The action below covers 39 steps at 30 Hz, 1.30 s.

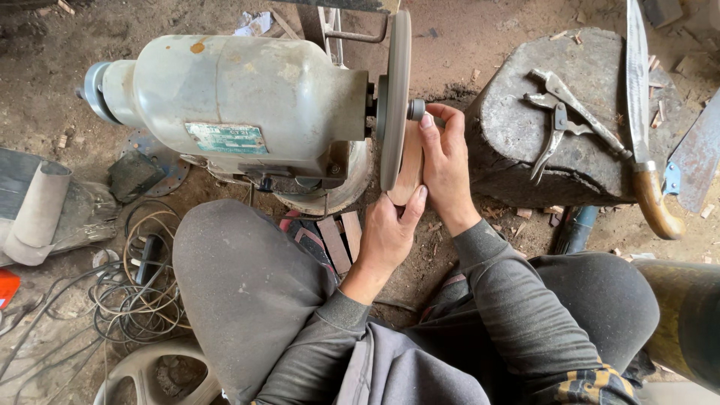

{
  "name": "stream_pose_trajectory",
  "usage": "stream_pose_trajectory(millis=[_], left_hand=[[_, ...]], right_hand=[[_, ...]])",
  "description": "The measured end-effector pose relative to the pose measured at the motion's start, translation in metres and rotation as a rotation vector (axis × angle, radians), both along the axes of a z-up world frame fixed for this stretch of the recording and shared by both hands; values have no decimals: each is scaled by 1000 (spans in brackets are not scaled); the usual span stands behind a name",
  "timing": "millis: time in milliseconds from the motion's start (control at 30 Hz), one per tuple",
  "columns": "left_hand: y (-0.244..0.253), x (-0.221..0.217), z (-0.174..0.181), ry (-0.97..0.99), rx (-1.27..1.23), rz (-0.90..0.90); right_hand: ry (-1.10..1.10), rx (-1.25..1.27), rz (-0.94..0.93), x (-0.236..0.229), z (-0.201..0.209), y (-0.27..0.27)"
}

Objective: The person uses a bench grinder to smooth and shape a small rectangular wooden block. They hold the block with both hands and repeatedly press it against the spinning grinding wheel, rotating the block to work on different edges and faces.

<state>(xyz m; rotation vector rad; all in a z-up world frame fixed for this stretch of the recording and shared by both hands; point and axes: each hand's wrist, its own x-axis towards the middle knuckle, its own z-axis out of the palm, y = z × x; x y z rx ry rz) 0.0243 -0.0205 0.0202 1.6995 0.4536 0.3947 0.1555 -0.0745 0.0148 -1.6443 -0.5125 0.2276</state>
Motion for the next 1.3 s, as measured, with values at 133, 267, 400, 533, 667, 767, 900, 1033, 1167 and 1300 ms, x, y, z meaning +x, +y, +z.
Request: stream_pose_trajectory(millis=[133,267,400,533,667,767,900,1033,1167,1300], left_hand=[[1,1,-3,20,13,-1],[0,1,-8,37,-10,12],[1,2,-15,74,-47,-33],[0,-1,-20,-11,-24,-13],[0,-2,-24,49,-24,-10],[1,-1,-25,43,-34,-16],[2,-2,-24,8,-74,7],[2,-3,-24,40,-148,5],[2,-5,-28,4,-132,9],[2,-7,-35,15,-155,-1]], right_hand=[[23,32,-4,1,-3,2],[-37,20,-14,2,-6,2],[-12,-43,-30,0,-7,3],[-98,-50,-29,0,-6,4],[-124,-100,-53,0,-4,4],[-143,-100,-63,0,-3,6],[-154,-94,-65,-2,-1,7],[-167,-117,-73,-4,0,8],[-157,-97,-56,-5,0,9],[-205,-99,-61,-6,-1,10]])
